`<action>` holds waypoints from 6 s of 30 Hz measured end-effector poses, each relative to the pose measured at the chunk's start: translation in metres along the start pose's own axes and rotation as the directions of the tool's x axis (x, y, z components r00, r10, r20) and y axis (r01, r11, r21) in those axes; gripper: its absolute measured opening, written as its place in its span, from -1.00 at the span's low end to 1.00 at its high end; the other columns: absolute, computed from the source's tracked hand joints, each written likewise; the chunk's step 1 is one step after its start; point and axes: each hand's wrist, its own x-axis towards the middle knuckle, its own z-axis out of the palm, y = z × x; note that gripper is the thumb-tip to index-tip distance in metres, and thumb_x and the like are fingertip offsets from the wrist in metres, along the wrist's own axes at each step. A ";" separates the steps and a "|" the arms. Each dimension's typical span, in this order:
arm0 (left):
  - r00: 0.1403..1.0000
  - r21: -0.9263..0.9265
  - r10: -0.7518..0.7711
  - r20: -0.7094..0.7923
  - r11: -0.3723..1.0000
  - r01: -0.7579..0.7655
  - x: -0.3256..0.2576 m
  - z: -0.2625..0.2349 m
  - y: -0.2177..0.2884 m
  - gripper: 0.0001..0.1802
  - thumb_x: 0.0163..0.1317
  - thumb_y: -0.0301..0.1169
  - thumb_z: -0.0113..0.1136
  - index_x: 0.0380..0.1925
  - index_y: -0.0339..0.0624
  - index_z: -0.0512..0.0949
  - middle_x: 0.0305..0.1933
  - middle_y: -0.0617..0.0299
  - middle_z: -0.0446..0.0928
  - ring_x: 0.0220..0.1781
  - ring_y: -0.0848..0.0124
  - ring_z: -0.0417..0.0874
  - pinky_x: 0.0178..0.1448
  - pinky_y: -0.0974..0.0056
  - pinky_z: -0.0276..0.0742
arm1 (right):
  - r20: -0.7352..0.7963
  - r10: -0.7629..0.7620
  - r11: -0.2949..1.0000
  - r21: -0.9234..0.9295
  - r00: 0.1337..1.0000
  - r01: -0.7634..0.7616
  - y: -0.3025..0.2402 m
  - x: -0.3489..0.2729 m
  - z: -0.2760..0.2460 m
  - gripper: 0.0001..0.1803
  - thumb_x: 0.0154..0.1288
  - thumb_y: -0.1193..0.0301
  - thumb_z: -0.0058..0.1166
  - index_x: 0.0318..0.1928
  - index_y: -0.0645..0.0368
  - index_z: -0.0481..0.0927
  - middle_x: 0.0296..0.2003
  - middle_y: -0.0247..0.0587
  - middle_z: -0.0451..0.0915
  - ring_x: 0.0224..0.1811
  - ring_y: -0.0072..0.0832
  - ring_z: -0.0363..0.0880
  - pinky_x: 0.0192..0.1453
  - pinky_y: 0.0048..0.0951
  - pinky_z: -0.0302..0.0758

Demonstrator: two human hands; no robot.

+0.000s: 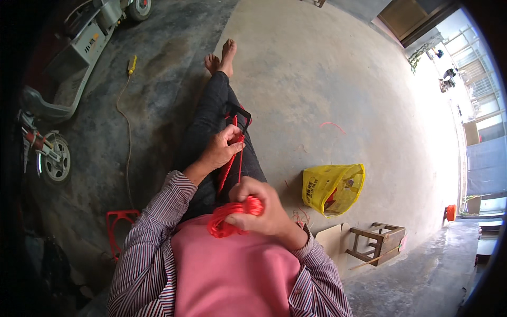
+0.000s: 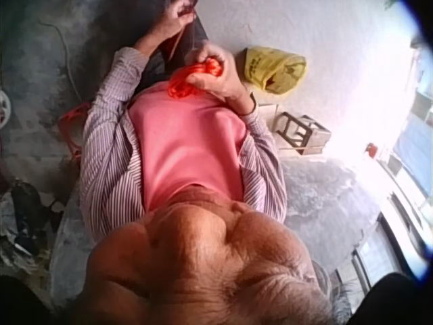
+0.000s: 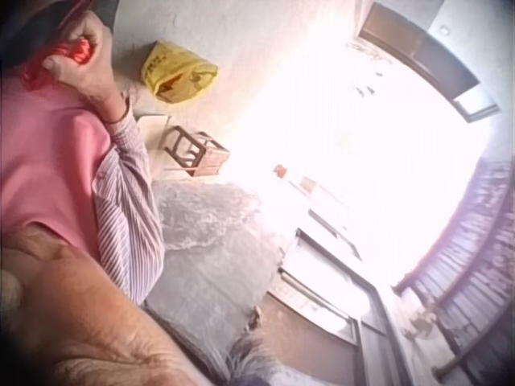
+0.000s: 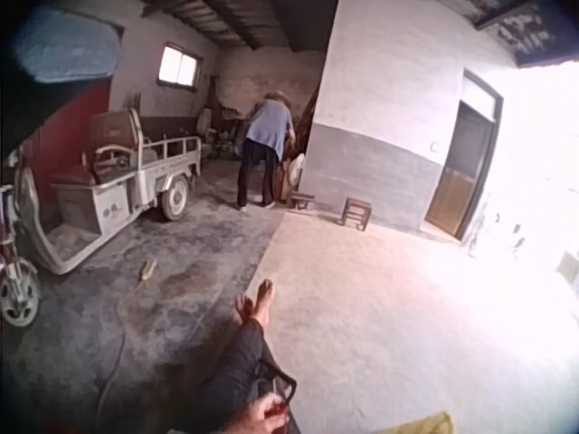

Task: The recorder is wrapping a red plastic ring with red twine while sitting on the floor.

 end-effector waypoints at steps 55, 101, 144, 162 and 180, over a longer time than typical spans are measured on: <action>0.914 0.278 0.398 -0.081 0.889 -0.363 -0.018 0.001 0.035 -0.83 0.10 -0.43 0.30 -0.39 -0.23 0.50 -0.26 0.18 0.48 -0.32 0.39 0.48 -0.24 0.33 0.41 | -0.301 0.268 0.812 0.582 0.915 -0.046 0.079 -0.038 -0.114 -0.52 0.37 0.12 0.07 0.10 0.22 0.42 -0.19 -0.31 0.55 -0.20 -0.61 0.54 -0.24 -0.58 0.49; 0.903 0.158 0.310 -0.296 0.949 -0.273 0.020 -0.007 0.034 -0.85 0.33 -0.45 0.12 -0.16 -0.29 0.49 -0.48 0.27 0.53 -0.56 0.62 0.45 -0.45 0.49 0.40 | -0.091 -0.427 0.890 0.134 0.900 0.436 -0.046 0.019 -0.015 -0.65 0.09 0.34 0.40 -0.32 0.24 0.47 -0.45 -0.13 0.54 -0.52 -0.39 0.47 -0.43 -0.40 0.36; 0.974 -0.283 0.024 0.224 0.958 0.042 -0.034 0.011 0.092 -0.61 0.21 -0.46 0.26 0.05 -0.25 0.50 0.01 0.14 0.56 0.03 0.41 0.58 0.18 0.28 0.46 | 0.028 0.381 0.851 0.379 0.924 -0.362 0.070 0.023 -0.076 -0.49 0.40 0.10 0.02 0.14 0.25 0.44 -0.30 -0.33 0.58 -0.32 -0.56 0.54 -0.29 -0.54 0.45; 0.991 0.359 0.097 -0.089 0.931 -0.059 0.049 -0.013 0.013 -0.67 0.03 -0.70 0.13 -0.16 -0.24 0.48 -0.12 0.05 0.56 -0.12 0.08 0.63 -0.09 0.13 0.57 | -0.224 0.080 0.555 -0.799 0.971 -0.231 0.074 0.126 -0.093 -0.59 0.01 0.47 0.27 -0.05 0.27 0.61 -0.12 0.04 0.59 -0.09 -0.08 0.59 0.00 -0.25 0.51; 0.996 -0.071 -0.073 0.059 0.994 0.077 0.011 0.002 0.006 -0.80 0.24 -0.58 0.16 -0.15 -0.31 0.43 -0.39 0.23 0.57 -0.42 0.57 0.56 -0.32 0.40 0.50 | -0.026 0.235 0.972 0.010 0.972 -0.235 0.009 0.014 -0.002 -0.54 -0.04 0.34 0.49 -0.33 0.10 0.37 -0.43 -0.37 0.48 -0.37 -0.64 0.43 -0.27 -0.58 0.40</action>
